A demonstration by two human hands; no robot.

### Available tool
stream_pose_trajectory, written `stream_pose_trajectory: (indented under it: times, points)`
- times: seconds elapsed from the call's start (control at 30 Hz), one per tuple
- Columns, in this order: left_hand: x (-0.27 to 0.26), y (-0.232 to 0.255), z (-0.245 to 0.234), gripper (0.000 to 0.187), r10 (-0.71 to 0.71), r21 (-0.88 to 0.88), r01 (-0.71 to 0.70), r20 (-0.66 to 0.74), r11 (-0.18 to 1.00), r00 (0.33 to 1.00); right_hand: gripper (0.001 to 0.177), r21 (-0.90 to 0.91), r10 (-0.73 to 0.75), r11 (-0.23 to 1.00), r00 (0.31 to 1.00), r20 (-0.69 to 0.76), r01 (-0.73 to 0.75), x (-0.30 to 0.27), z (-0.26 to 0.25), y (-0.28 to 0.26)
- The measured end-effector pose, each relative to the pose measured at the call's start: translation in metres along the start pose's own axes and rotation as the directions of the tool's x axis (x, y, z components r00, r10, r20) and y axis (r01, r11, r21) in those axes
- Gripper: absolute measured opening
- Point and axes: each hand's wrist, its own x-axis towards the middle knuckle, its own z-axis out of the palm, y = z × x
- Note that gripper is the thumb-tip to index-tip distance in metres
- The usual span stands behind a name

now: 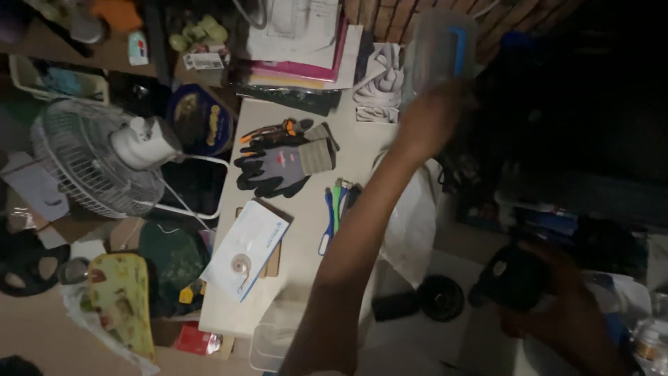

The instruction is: The person picks up and moves various items on a cluttered desk, including a computer mouse, a small green fan, scissors, and several small boxes, placing some into a white plastic bin.

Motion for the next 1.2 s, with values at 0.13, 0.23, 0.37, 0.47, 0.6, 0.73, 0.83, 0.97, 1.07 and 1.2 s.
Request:
stream_pose_trajectory:
  times: [0.13,0.23,0.37,0.47,0.6,0.73,0.83,0.97,1.07,1.2]
  points:
    - [-0.053,0.012,-0.081,0.039,-0.372,-0.315,0.312,-0.149,0.896,0.916,0.131,0.030,0.005,1.000,1.000,-0.024,-0.004,-0.005,0.001,-0.004]
    - [-0.104,-0.027,-0.089,0.019,-0.389,0.117,0.439,-0.301,0.891,0.871,0.129,0.010,0.013,1.000,1.000,-0.015,-0.013,-0.005,-0.001,-0.005]
    - [-0.158,-0.089,-0.055,0.023,-0.676,0.436,0.611,-0.009,0.661,0.737,0.127,-0.044,-0.012,0.999,1.000,-0.028,0.011,-0.007,0.000,-0.008]
    - [-0.175,-0.103,-0.036,0.027,-0.786,0.423,0.685,0.120,0.593,0.607,0.127,-0.026,-0.005,1.000,1.000,-0.018,0.004,-0.011,-0.002,-0.013]
    - [-0.174,-0.091,-0.024,0.031,-0.766,0.374,0.716,-0.024,0.589,0.642,0.125,0.019,0.096,0.995,0.995,0.015,-0.096,-0.017,-0.005,-0.017]
    - [-0.125,-0.066,-0.018,0.026,-0.355,0.300,0.376,-0.125,0.877,0.926,0.128,-0.006,0.068,0.998,0.998,0.014,-0.068,-0.017,-0.008,-0.016]
    - [-0.071,-0.018,-0.026,0.041,-0.245,-0.092,0.232,-0.172,0.968,0.954,0.131,-0.043,0.109,0.993,0.994,-0.002,-0.109,-0.018,-0.008,-0.014]
    - [-0.055,0.046,-0.059,0.050,-0.260,-0.429,0.264,0.069,0.864,0.963,0.126,0.056,0.024,0.998,0.998,-0.064,-0.020,-0.019,-0.012,-0.003]
    - [-0.074,0.062,-0.084,0.087,0.011,-0.877,0.372,0.393,0.304,0.919,0.130,0.133,-0.097,0.985,0.989,-0.113,0.112,-0.015,-0.011,0.018]
    - [-0.112,0.072,-0.076,0.100,0.291,-0.897,0.428,0.382,-0.112,0.877,0.138,0.176,-0.145,0.970,0.981,-0.126,0.166,0.000,-0.004,0.058]
